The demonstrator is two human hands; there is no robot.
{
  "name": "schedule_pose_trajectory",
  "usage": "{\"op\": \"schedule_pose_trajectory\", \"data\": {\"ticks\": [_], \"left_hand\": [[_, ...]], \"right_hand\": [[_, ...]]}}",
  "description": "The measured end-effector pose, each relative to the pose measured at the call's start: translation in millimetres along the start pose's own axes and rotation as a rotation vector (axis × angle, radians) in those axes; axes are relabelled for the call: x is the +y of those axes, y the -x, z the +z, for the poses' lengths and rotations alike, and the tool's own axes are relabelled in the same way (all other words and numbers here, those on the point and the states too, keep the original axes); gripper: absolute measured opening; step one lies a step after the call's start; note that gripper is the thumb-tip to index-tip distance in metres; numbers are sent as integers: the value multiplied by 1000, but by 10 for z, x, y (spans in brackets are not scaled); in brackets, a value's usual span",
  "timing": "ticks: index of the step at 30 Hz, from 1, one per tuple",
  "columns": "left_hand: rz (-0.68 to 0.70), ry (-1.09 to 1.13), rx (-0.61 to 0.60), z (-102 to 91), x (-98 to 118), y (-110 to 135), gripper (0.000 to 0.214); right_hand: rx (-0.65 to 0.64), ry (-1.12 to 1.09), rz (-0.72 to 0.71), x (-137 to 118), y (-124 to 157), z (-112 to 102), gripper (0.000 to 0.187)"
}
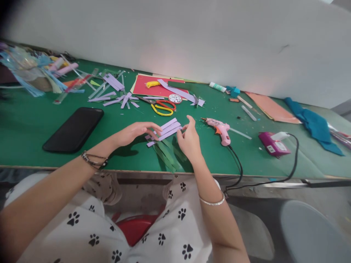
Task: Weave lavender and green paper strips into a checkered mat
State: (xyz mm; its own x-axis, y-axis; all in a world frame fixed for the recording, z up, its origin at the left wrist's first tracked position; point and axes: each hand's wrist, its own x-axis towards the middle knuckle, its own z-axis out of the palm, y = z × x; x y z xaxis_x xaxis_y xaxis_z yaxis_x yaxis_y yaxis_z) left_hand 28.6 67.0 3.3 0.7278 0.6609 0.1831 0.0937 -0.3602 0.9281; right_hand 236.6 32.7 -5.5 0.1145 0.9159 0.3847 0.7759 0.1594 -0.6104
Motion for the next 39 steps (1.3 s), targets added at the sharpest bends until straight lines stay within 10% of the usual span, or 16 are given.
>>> {"op": "schedule_pose_trajectory", "data": {"ticks": [4, 10, 39], "left_hand": [[23, -340, 82, -68, 9, 41, 38], [34, -630, -141, -91, -72, 57, 45], [34, -664, -98, -53, -97, 30, 34]], "right_hand": [[110, 4, -91, -60, 11, -132, 29], [-281, 8, -427, -209, 112, -186, 18], [-459, 181, -407, -268, 226, -79, 5]]}}
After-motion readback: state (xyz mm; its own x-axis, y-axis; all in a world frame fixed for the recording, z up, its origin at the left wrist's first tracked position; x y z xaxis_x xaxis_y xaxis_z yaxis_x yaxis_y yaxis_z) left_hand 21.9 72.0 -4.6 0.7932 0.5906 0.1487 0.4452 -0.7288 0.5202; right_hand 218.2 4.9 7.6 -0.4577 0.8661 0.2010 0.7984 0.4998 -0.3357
